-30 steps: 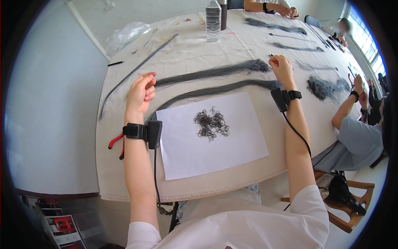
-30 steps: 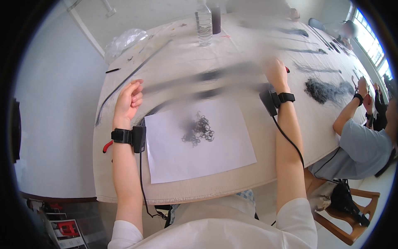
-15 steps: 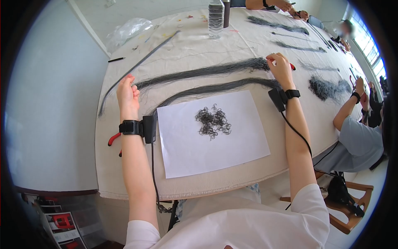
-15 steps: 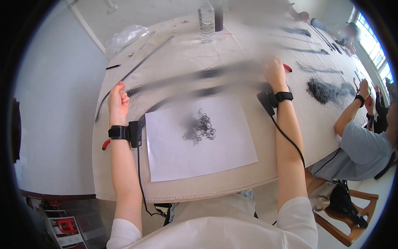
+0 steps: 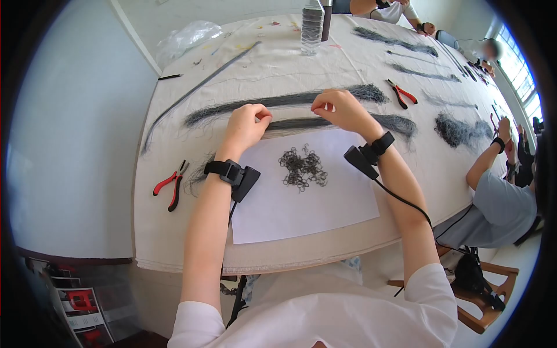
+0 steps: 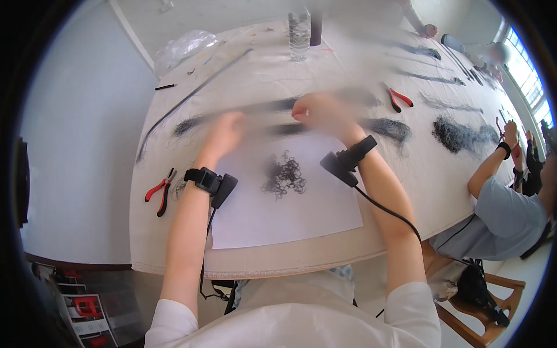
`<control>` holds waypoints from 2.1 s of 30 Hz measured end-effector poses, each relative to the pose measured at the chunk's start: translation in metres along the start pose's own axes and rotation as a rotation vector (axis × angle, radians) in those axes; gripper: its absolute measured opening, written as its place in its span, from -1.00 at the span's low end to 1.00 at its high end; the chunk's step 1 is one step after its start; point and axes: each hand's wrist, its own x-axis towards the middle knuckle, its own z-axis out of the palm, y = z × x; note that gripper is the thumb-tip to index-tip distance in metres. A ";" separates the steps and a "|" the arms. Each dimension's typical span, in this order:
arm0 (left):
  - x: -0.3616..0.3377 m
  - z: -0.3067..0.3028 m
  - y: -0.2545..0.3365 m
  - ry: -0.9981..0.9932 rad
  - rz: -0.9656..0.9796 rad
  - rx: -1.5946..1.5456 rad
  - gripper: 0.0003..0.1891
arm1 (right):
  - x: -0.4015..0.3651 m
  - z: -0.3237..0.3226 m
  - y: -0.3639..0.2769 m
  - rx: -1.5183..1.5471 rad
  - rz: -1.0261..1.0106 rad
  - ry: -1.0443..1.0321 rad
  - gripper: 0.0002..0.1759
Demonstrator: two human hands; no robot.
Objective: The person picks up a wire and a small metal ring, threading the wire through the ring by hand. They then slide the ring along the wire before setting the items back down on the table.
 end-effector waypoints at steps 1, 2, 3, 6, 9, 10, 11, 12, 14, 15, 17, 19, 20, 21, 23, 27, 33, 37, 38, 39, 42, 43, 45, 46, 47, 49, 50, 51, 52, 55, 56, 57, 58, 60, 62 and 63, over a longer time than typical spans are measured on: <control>0.003 0.005 -0.003 -0.010 0.023 0.015 -0.88 | 0.004 0.004 -0.006 -0.004 -0.004 0.003 -0.89; 0.005 0.008 -0.004 0.039 0.084 0.065 -0.88 | 0.006 0.009 -0.012 -0.034 -0.019 0.012 -0.89; 0.005 0.010 -0.006 0.039 0.083 0.064 -0.88 | 0.008 0.014 -0.017 -0.063 -0.034 0.018 -0.88; 0.000 0.005 0.003 0.041 0.083 0.135 -0.87 | 0.023 0.034 -0.012 -0.057 -0.043 0.012 -0.86; -0.006 -0.001 0.012 -0.048 -0.017 0.118 -0.84 | 0.037 0.052 -0.007 -0.069 -0.010 -0.047 -0.87; -0.006 -0.001 0.012 -0.056 -0.025 0.110 -0.83 | 0.040 0.055 -0.009 -0.087 0.003 -0.086 -0.87; -0.007 -0.001 0.012 -0.064 -0.035 0.101 -0.82 | 0.042 0.056 -0.011 -0.086 0.002 -0.088 -0.87; -0.008 -0.001 0.011 -0.064 -0.038 0.100 -0.82 | 0.043 0.057 -0.013 -0.105 0.020 -0.091 -0.88; -0.008 0.002 0.010 -0.035 0.008 0.129 -0.82 | 0.044 0.058 -0.017 -0.125 0.040 -0.097 -0.88; -0.007 0.004 0.007 -0.036 0.007 0.127 -0.82 | 0.045 0.059 -0.020 -0.176 0.036 -0.095 -0.89; -0.004 0.005 0.005 -0.065 0.037 0.149 -0.82 | 0.047 0.061 -0.023 -0.228 0.031 -0.091 -0.89; -0.008 0.005 0.006 -0.025 0.046 0.143 -0.82 | 0.048 0.066 -0.025 -0.420 -0.016 -0.107 -0.89; -0.010 0.004 0.008 0.013 0.057 0.138 -0.82 | 0.048 0.068 -0.025 -0.422 -0.018 -0.107 -0.89; -0.010 0.004 0.008 0.014 0.059 0.137 -0.82 | 0.046 0.069 -0.025 -0.391 -0.037 -0.074 -0.89; -0.008 0.004 0.006 -0.019 0.012 0.112 -0.84 | 0.046 0.064 -0.028 -0.362 -0.057 -0.037 -0.89; 0.001 0.017 -0.019 -0.065 0.012 0.108 -0.86 | 0.047 0.035 -0.048 0.121 -0.068 0.050 -0.90; -0.001 0.023 -0.030 -0.047 0.065 -0.014 -0.88 | 0.031 -0.053 -0.122 0.484 -0.110 0.268 -0.90; 0.004 0.031 -0.045 -0.065 0.050 -0.055 -0.88 | -0.002 -0.115 -0.135 0.272 -0.268 0.403 -0.86; 0.004 0.032 -0.047 -0.072 0.062 -0.069 -0.88 | -0.014 -0.131 -0.135 0.135 -0.326 0.456 -0.85; 0.006 0.031 -0.049 -0.074 0.066 -0.071 -0.88 | -0.025 -0.147 -0.138 -0.003 -0.384 0.507 -0.83; 0.003 0.031 -0.041 0.051 0.193 0.120 -0.88 | -0.057 -0.170 -0.153 0.028 -0.296 0.420 -0.85; 0.001 0.022 -0.023 0.104 0.226 0.094 -0.89 | -0.063 -0.167 -0.152 0.048 -0.275 0.405 -0.85; -0.004 0.004 0.011 0.153 0.262 0.067 -0.89 | -0.076 -0.155 -0.119 0.147 -0.188 0.192 -0.87; -0.008 -0.003 0.026 0.049 0.240 0.013 -0.90 | -0.081 -0.138 -0.101 0.059 -0.122 0.131 -0.89; -0.012 -0.005 0.035 -0.055 0.218 -0.040 -0.91 | -0.085 -0.121 -0.084 -0.028 -0.057 0.070 -0.90; -0.019 -0.002 0.040 -0.161 0.218 -0.082 -0.91 | -0.085 -0.086 -0.063 -0.180 -0.084 -0.045 -0.93; -0.023 -0.001 0.042 -0.262 0.215 -0.125 -0.91 | -0.085 -0.072 -0.051 -0.177 -0.082 -0.046 -0.93; -0.029 -0.003 0.045 -0.263 0.214 -0.124 -0.91 | -0.084 -0.060 -0.039 -0.139 -0.086 -0.017 -0.93; -0.039 -0.008 0.050 -0.296 0.233 -0.067 -0.91 | -0.083 -0.052 -0.031 -0.099 -0.091 0.010 -0.93; -0.065 -0.022 0.058 -0.344 0.249 -0.013 -0.91 | -0.084 -0.045 -0.019 -0.255 -0.062 0.030 -0.89; -0.072 -0.026 0.061 -0.377 0.199 0.008 -0.91 | -0.085 -0.043 -0.017 -0.249 -0.060 0.030 -0.89; -0.078 -0.029 0.063 -0.407 0.152 0.026 -0.92 | -0.086 -0.042 -0.016 -0.283 -0.066 0.077 -0.88; -0.083 -0.031 0.063 -0.419 0.122 0.052 -0.93 | -0.086 -0.042 -0.017 -0.317 -0.071 0.123 -0.86; -0.090 -0.027 0.063 -0.387 0.141 0.081 -0.93 | -0.089 -0.043 -0.022 -0.362 -0.092 0.117 -0.85; -0.093 -0.022 0.060 -0.355 0.162 0.110 -0.93 | -0.093 -0.043 -0.032 -0.409 -0.113 0.112 -0.84; -0.094 -0.017 0.058 -0.320 0.157 0.103 -0.94 | -0.097 -0.044 -0.037 -0.352 -0.150 0.088 -0.84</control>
